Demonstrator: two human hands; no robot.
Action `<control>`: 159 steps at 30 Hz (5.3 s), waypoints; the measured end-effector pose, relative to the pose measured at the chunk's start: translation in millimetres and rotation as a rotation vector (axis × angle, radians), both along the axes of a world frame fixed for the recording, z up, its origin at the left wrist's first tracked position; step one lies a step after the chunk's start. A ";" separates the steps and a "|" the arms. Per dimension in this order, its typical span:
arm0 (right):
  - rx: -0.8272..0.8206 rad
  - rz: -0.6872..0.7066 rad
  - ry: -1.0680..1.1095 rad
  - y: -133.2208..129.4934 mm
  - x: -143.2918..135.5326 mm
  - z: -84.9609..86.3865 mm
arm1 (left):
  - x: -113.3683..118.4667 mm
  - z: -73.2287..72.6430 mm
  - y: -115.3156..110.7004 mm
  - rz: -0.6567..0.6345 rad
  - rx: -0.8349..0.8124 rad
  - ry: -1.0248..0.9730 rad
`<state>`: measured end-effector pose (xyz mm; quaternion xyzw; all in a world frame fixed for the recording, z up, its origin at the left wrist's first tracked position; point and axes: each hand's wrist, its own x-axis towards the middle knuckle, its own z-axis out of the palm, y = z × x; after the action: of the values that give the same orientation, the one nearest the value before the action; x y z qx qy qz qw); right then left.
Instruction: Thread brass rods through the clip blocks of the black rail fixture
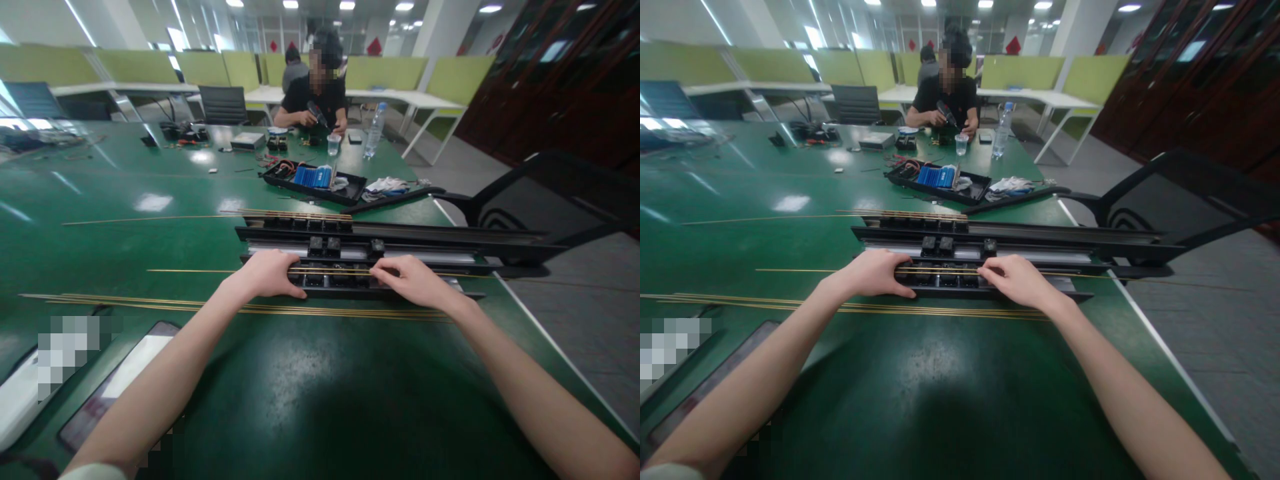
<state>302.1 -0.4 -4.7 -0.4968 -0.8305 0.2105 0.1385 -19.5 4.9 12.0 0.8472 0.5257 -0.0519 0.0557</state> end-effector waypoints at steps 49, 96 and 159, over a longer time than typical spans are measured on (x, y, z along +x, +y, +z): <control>-0.220 -0.022 -0.013 5.6 29.2 15.8 | -0.5 3.3 1.9 -0.019 -0.040 -0.027; -0.386 -0.046 -0.112 10.7 67.7 33.3 | 0.0 4.6 2.1 -0.016 -0.049 -0.014; -0.424 -0.136 -0.193 12.0 93.4 40.1 | -0.5 4.3 1.3 0.017 -0.065 -0.031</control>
<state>395.5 11.6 35.5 -0.5875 -0.7416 0.3220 -0.0352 -20.0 6.2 16.3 0.8411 0.5302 -0.0553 0.0919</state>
